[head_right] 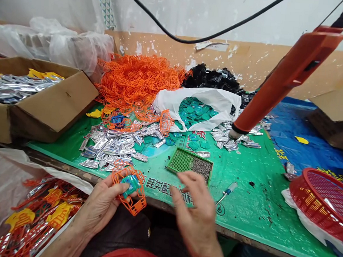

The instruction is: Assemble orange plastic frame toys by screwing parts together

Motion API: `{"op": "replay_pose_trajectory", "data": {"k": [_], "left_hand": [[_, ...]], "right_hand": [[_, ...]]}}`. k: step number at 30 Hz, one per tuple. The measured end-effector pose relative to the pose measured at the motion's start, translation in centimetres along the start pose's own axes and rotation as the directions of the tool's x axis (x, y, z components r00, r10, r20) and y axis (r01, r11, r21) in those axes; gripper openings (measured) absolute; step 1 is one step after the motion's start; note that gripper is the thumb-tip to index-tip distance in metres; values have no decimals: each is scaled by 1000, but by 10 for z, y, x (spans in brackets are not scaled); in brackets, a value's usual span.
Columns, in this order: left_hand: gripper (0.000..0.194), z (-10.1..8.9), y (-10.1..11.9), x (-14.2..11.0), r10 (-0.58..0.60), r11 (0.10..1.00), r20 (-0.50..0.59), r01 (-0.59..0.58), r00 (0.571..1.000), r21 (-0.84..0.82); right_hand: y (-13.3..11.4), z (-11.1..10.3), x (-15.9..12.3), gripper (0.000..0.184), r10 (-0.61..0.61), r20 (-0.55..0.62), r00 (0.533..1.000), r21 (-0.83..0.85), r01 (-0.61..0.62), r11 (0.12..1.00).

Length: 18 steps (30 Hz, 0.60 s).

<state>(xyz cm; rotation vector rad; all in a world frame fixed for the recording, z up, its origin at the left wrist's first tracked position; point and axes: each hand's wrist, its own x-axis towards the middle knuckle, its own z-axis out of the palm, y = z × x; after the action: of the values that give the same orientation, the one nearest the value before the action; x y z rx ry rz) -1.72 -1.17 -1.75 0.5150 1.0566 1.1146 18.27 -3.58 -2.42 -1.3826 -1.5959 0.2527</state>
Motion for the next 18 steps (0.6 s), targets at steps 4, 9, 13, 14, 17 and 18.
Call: {"op": "replay_pose_trajectory", "data": {"k": [4,9,13,14,17,18], "left_hand": [[33,-4,-4,2,-21,1000,20,21,1000,-17],[31,-7,-7,3,-49,999,91,50,995,-6],[31,-7,-8,2,-87,996,103,85,991,23],[31,-7,-9,1,-95,995,109,93,989,29],[30,-9,-10,1,-112,993,127,106,986,54],[30,-10,-10,1,-119,992,129,112,984,65]], "right_hand": [[32,-55,44,27,50,-327,944,-188,-117,975],[64,-104,117,85,101,-600,794,-262,-315,912],[74,-100,164,82,212,-383,899,215,-137,967],[73,-95,173,73,218,-339,915,327,-103,939],[64,-82,193,47,284,-244,927,538,-115,835],[59,-79,197,43,316,-207,926,580,-144,802]]}}
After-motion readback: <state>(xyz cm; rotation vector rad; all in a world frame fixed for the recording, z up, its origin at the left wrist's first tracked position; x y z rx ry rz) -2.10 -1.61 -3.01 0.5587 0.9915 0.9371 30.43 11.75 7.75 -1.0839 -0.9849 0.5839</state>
